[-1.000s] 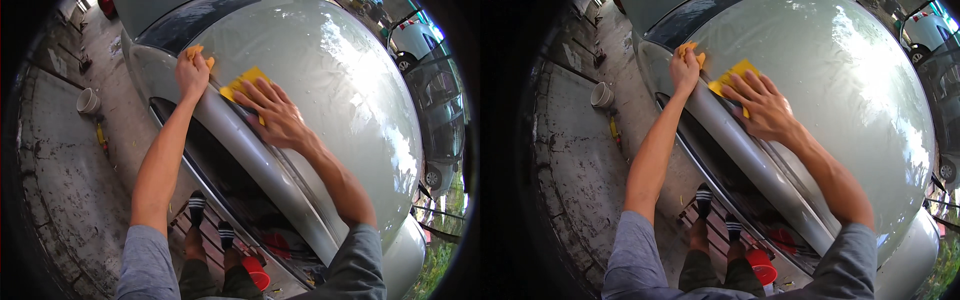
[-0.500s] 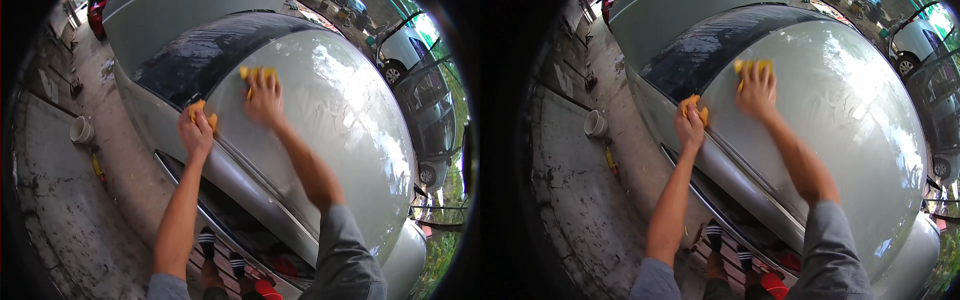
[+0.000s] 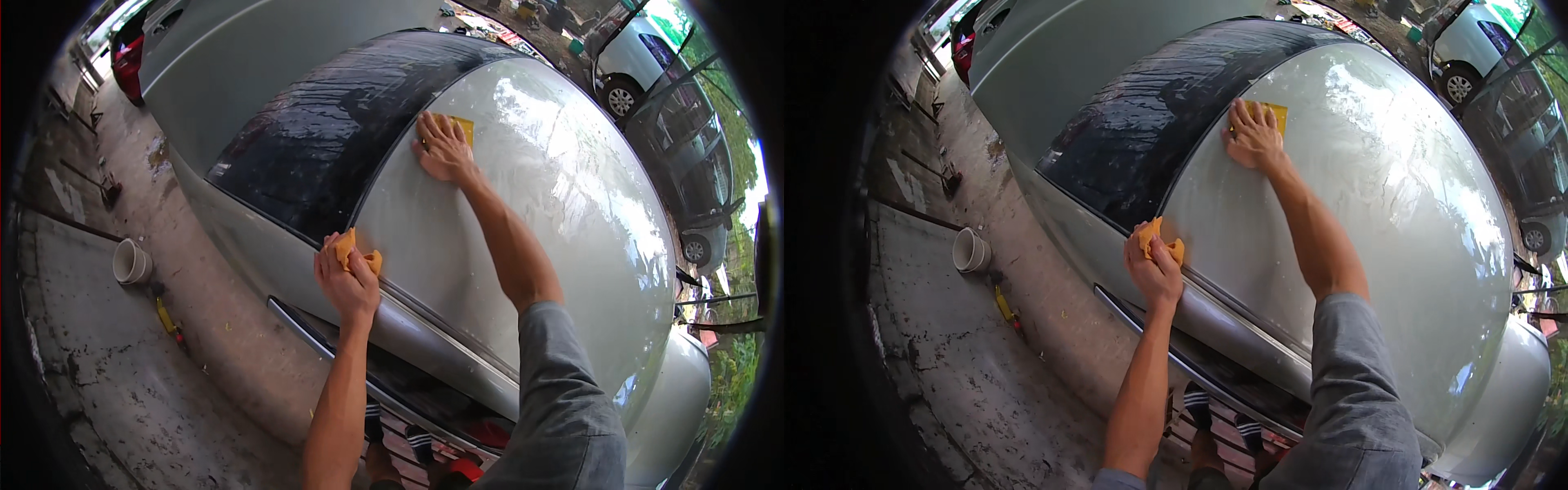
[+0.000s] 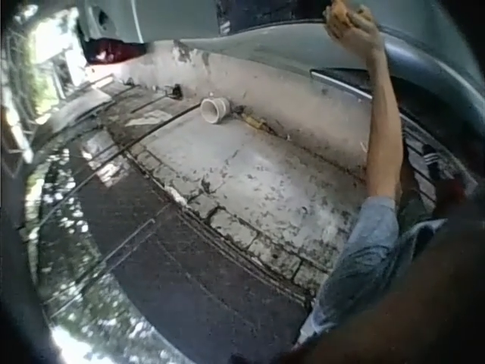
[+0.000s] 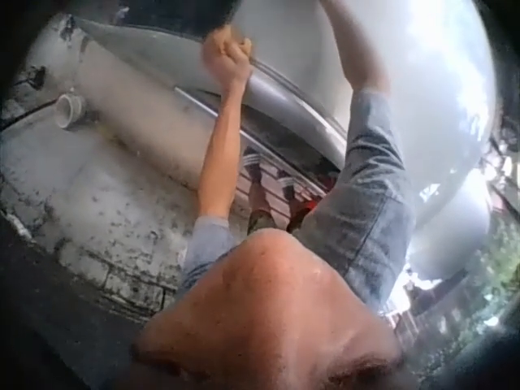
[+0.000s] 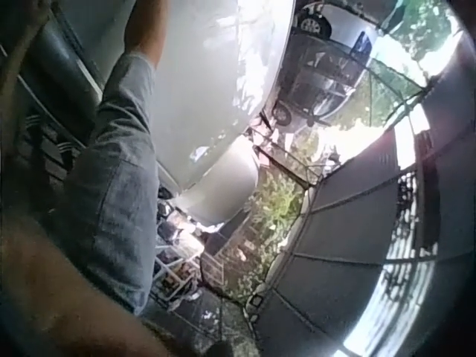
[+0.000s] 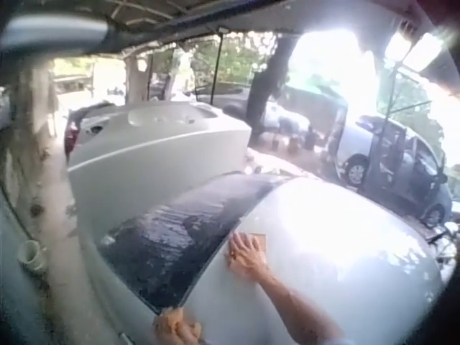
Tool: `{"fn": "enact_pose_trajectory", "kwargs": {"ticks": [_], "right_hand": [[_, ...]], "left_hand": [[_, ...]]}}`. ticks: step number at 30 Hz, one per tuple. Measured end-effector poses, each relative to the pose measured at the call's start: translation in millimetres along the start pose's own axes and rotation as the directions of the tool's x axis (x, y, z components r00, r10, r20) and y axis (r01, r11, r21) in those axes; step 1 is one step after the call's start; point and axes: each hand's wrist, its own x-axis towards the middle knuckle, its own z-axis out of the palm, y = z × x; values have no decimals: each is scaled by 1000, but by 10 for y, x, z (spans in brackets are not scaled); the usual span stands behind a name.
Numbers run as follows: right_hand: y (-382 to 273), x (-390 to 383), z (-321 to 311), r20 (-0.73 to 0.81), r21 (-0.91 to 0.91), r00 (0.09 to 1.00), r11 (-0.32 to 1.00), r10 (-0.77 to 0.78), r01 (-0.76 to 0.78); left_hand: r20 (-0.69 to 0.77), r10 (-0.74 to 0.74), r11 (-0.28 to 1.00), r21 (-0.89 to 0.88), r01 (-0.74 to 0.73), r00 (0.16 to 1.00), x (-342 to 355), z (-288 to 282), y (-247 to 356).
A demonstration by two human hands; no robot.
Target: Sanding a silver car panel with water and sandpaper to prepare it for refinishing.
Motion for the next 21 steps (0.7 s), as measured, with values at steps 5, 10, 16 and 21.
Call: {"fn": "enact_pose_trajectory", "kwargs": {"ticks": [5, 10, 16, 21], "right_hand": [[-1349, -832, 89, 52, -258, 986, 956, 160, -141], [-1039, -271, 199, -210, -254, 932, 904, 295, -343], [-1391, -687, 176, -93, -166, 987, 976, 127, -142], [-1662, -884, 103, -105, -132, 982, 976, 158, -171]], "left_hand": [[-15, 108, 993, 51, -107, 994, 54, -170, -113], [12, 18, 1000, 10, -18, 1000, -24, -20, -47], [4, 21, 999, -25, -21, 1000, 35, -94, -80], [-31, 105, 994, -19, -106, 994, 37, -179, -119]]}}
